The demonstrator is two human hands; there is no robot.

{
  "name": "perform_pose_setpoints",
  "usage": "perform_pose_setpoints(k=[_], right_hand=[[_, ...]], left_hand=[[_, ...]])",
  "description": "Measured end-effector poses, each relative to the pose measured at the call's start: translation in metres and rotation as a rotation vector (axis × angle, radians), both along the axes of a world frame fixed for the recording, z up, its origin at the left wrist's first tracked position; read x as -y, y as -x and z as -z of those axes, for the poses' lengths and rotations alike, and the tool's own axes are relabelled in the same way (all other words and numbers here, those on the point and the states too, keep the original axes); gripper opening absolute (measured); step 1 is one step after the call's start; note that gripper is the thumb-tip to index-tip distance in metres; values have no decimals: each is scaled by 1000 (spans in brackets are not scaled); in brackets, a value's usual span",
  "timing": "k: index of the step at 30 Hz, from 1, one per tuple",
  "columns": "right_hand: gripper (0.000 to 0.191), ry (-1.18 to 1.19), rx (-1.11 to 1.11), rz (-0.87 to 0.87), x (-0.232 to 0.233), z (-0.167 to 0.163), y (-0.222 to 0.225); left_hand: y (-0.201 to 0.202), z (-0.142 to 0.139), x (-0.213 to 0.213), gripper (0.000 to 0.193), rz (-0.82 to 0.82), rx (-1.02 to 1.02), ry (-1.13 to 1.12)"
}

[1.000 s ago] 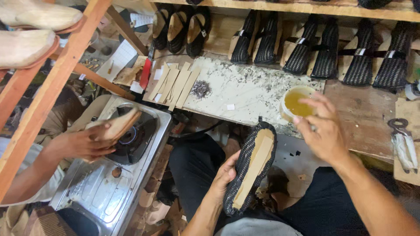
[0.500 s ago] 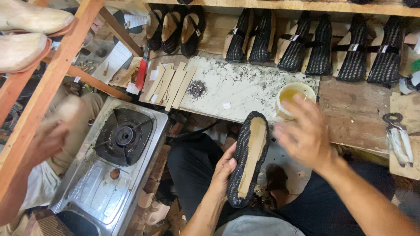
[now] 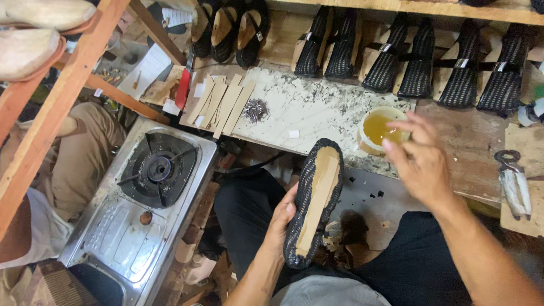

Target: The person sits on the floor holding a black woven shoe upper with a cardboard insole and applies yellow adhesive to the sole area by hand, dipping fingers into a bowl of glue and spreading it along the sole edge, repeating the spreading motion throughout the clip.

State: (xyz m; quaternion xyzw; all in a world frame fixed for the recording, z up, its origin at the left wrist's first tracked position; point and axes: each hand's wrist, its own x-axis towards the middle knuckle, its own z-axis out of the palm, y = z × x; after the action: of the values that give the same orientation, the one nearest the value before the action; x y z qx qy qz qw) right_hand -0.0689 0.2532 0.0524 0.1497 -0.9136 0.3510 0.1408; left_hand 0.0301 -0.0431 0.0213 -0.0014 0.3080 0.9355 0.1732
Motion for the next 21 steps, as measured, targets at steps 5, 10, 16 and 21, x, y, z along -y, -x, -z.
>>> perform_pose_setpoints(k=[5, 10, 16, 21], right_hand=[[43, 643, 188, -291, 32, -6, -36], [43, 563, 92, -310, 66, -12, -58], [30, 63, -381, -530, 90, -16, -99], [40, 192, -186, -176, 74, -10, -75]], left_hand=[[3, -6, -11, 96, 74, -34, -24], [5, -9, -18, 96, 71, -29, 26], [8, -8, -14, 91, 17, -50, 49], [4, -12, -12, 90, 41, -23, -21]])
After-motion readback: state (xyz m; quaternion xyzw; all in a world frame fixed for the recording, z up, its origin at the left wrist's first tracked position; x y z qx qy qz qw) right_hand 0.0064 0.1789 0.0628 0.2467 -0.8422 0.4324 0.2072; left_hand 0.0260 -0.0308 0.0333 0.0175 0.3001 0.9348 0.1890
